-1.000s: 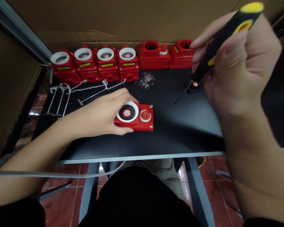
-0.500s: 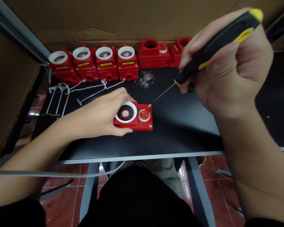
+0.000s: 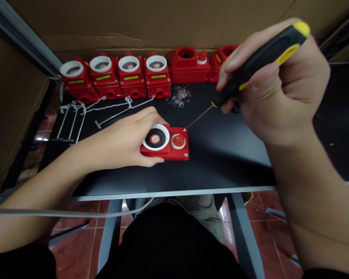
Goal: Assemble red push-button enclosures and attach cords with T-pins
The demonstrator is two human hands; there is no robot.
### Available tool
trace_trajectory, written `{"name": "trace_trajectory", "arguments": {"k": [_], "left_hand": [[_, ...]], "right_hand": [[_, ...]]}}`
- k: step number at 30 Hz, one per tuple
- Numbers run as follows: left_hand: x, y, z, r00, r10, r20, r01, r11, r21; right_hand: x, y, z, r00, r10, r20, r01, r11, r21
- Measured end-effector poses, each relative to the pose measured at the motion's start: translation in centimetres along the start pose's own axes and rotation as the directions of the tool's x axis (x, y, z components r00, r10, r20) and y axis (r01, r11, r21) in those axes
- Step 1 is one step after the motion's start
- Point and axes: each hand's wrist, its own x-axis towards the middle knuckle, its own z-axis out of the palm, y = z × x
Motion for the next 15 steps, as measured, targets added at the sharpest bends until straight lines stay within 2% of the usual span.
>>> {"name": "trace_trajectory", "arguments": {"k": [5,9,15], "left_hand": [[0.0,-0.1,0.0,1.000,0.006,-0.006,-0.006,1.000,-0.009],[0.0,-0.1,0.0,1.000,-0.001,-0.002,0.001,1.000,-0.005],[0.1,-0.1,0.0,1.000,0.007,0.000,-0.007,1.000,-0.003]], "right_hand": [[0.3,0.3,-0.2,1.000,-0.006,0.009,0.006,1.000,0.023],[0.8,0.5,-0.6,0.998,0.059,0.024,-0.059,0.998,0.009],[0.3,-1.3,-0.9,0.991,0.091,0.099,-0.095,0.995,0.038]]}}
